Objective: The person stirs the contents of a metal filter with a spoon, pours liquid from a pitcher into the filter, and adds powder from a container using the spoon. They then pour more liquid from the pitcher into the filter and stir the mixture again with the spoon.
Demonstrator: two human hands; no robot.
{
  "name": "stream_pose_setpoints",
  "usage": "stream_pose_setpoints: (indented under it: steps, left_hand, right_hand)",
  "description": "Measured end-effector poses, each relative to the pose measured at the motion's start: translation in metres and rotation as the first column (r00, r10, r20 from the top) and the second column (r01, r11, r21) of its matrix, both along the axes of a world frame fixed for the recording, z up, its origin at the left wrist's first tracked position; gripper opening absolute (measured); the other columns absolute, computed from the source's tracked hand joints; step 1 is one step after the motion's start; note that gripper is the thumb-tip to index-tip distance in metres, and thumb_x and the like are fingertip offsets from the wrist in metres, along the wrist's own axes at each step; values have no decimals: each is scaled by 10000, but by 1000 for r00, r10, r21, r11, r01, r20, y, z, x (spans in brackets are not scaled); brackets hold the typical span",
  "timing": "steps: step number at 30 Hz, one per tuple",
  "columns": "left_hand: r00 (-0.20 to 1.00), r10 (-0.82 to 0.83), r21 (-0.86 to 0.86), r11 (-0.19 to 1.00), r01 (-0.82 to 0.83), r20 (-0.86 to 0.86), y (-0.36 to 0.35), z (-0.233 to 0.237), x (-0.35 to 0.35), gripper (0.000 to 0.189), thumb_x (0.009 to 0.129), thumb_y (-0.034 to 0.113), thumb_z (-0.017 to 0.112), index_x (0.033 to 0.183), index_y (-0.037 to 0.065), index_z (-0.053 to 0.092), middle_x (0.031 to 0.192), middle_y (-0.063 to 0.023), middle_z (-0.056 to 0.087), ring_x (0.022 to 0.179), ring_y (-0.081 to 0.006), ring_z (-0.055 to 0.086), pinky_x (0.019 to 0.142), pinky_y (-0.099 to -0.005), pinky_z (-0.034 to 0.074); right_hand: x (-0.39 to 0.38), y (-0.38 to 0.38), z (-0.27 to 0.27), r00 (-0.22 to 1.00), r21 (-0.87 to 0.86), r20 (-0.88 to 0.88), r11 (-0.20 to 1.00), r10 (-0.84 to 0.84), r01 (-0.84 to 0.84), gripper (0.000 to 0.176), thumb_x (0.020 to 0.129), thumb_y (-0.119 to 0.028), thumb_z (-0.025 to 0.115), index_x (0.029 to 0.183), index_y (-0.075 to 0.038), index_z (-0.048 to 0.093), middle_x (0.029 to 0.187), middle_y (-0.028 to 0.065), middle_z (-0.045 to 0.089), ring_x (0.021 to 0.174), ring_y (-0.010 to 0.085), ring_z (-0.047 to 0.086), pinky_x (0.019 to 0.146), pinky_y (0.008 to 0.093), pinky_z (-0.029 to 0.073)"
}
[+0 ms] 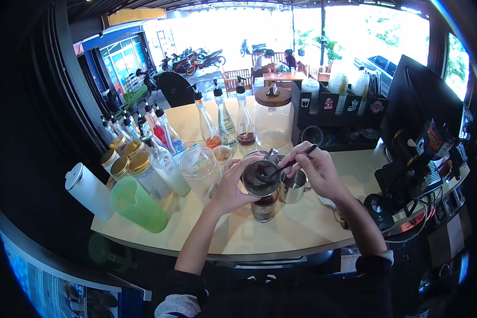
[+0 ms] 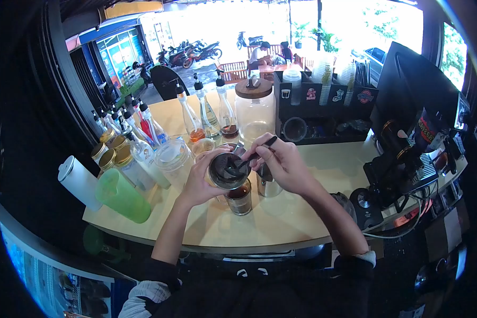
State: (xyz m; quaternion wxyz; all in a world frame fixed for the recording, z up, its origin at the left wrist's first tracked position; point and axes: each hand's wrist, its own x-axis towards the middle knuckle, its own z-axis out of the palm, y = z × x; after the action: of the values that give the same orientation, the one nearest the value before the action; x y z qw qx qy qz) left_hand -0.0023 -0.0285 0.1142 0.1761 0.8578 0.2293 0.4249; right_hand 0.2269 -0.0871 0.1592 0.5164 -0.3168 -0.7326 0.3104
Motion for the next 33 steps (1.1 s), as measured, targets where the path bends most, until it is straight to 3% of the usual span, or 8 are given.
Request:
stream_pose_setpoints:
  steps: [4,11,14,17,19,28,31,33]
  left_hand:
    - [999,-30,23,999,29,26,1,-3,1,807,575,209,851,1290,156,481,1274,-45,570,1179,-235,518,1053,-390,312]
    - [968,43,-92,996,-21,247,4,-28,13,816,555,182,873,1266,139,475,1256,-70,564,1176,-274,515,1011,-400,387]
    - [961,69,-86,995,-47,268,5,-32,13,814,554,184,880,1257,134,471,1263,-72,560,1178,-273,517,1017,-399,380]
    - [958,58,-73,997,-39,282,5,-31,12,810,557,188,883,1251,132,470,1270,-72,557,1182,-273,518,1020,-398,373]
    - [958,33,-67,998,-14,285,3,-28,12,806,560,192,884,1249,131,470,1272,-72,556,1183,-273,519,1020,-397,371]
    - [966,-4,-30,999,12,257,-4,-18,12,805,574,211,876,1262,133,467,1274,-74,560,1186,-268,519,1026,-397,345]
    - [983,46,-32,999,-41,179,-8,-16,10,801,575,209,874,1261,133,468,1276,-76,561,1186,-267,519,1027,-392,330]
    - [979,26,-23,999,-22,204,-6,-18,10,798,577,205,871,1261,129,468,1278,-78,561,1184,-269,519,1024,-390,324]
  right_hand:
    - [-3,0,7,995,-1,98,1000,10,-10,168,996,-90,403,1007,11,537,906,90,678,779,98,629,735,263,527]
    - [-33,-11,-5,988,36,-150,998,-46,52,127,983,-66,416,1015,6,516,964,103,667,829,127,663,738,276,551]
    - [-35,-19,-4,992,40,-118,998,-38,43,123,983,-66,411,1025,7,501,968,123,666,831,146,670,751,283,552]
    - [-32,-21,-4,987,128,112,987,-111,96,126,985,-62,399,1042,12,485,955,137,668,834,169,678,754,291,551]
    - [-30,-23,0,994,14,0,994,-106,106,128,988,-63,392,1040,13,481,964,147,668,834,183,682,755,299,551]
    - [-33,-16,-14,981,14,-191,999,-39,42,117,987,-56,395,1024,17,478,981,150,674,838,179,685,768,298,552]
    - [-31,-26,-11,996,65,66,996,-65,60,153,1010,-92,343,1048,15,446,1031,182,636,895,155,648,801,293,544]
    - [-33,-23,-9,997,58,3,995,-75,75,152,1008,-88,348,1039,15,454,1023,179,639,887,153,649,795,291,545]
